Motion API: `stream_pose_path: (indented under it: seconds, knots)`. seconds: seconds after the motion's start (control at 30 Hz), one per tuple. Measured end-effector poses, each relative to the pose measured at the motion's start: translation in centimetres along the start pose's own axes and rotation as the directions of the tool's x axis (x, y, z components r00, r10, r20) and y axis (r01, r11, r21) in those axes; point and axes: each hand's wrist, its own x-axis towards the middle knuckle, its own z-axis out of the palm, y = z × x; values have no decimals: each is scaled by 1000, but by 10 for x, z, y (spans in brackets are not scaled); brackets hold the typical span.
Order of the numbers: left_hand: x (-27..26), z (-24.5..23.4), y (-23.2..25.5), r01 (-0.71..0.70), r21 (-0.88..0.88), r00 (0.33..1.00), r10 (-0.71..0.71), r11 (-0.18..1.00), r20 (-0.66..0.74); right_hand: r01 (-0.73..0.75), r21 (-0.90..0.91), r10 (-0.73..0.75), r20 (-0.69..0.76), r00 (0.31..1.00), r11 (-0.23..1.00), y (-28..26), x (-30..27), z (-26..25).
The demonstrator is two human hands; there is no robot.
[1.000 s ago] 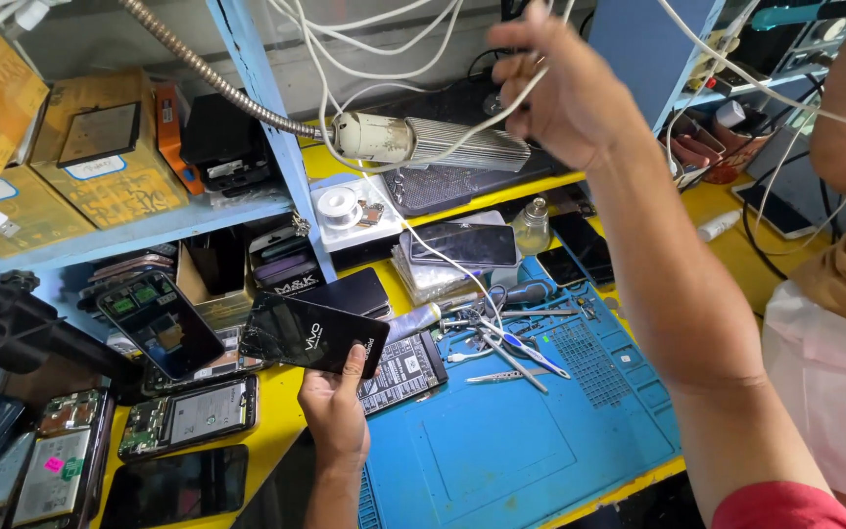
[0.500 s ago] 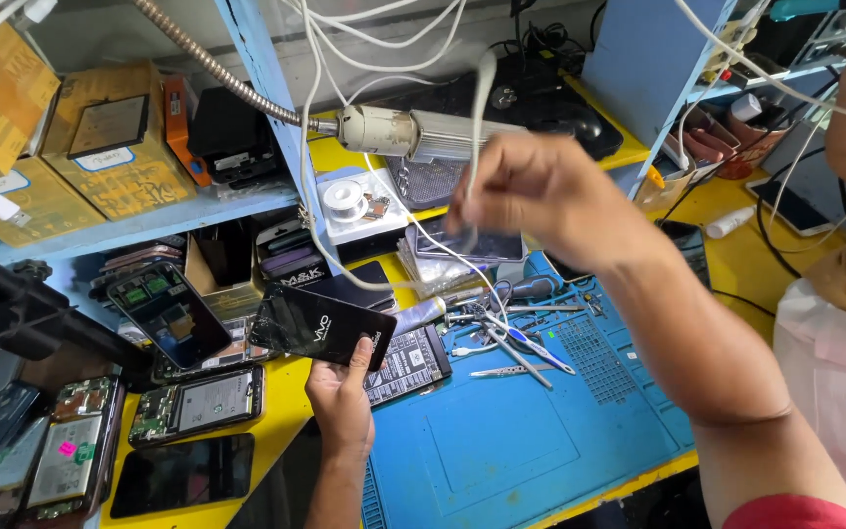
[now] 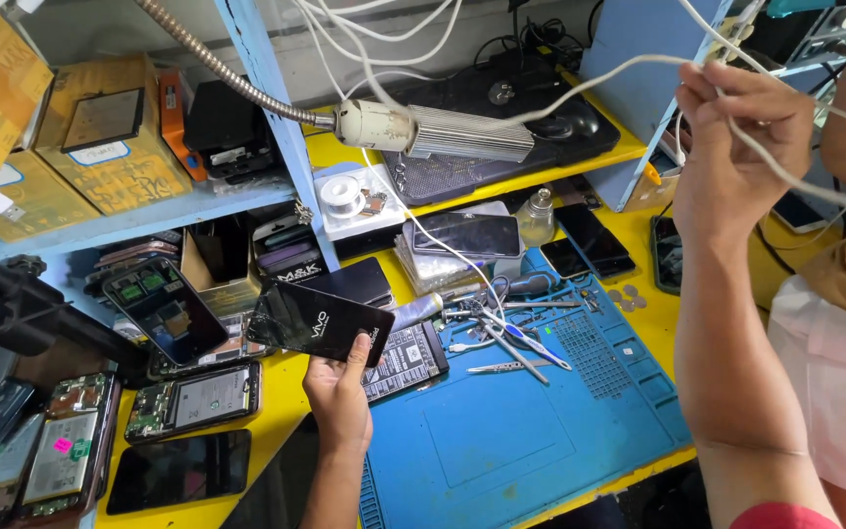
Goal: Disassembling a mobile phone and scraping adhesive from the frame to prepare for a screen replacement.
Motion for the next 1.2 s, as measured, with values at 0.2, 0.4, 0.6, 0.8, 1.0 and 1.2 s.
stream_pose_path:
  seconds: [0.2,0.4,0.6,0.8,1.0,1.2]
  knots:
    - [-3,1,2,-3,35,1000,3,999,-4,136,-219,-146,-33,989,966,44,-26,-2]
    - [-3,4,5,23,9,1000,-23,1000,13,-234,-240,288,224,931,942,57,-84,30]
    - [-6,6,6,-36,1,997,36,999,64,-391,-251,462,564,684,885,23,-142,76]
    - [7,-5,-21,-82,-7,995,83,997,64,63,-114,43,748,662,992,-30,-181,87]
    - [11,-4,-22,-51,-40,997,53,998,61,85,157,-178,865,470,984,-89,-241,59]
    - [2,1,-13,201,-242,968,-154,949,200,-86,95,-50,906,421,992,-98,-235,68]
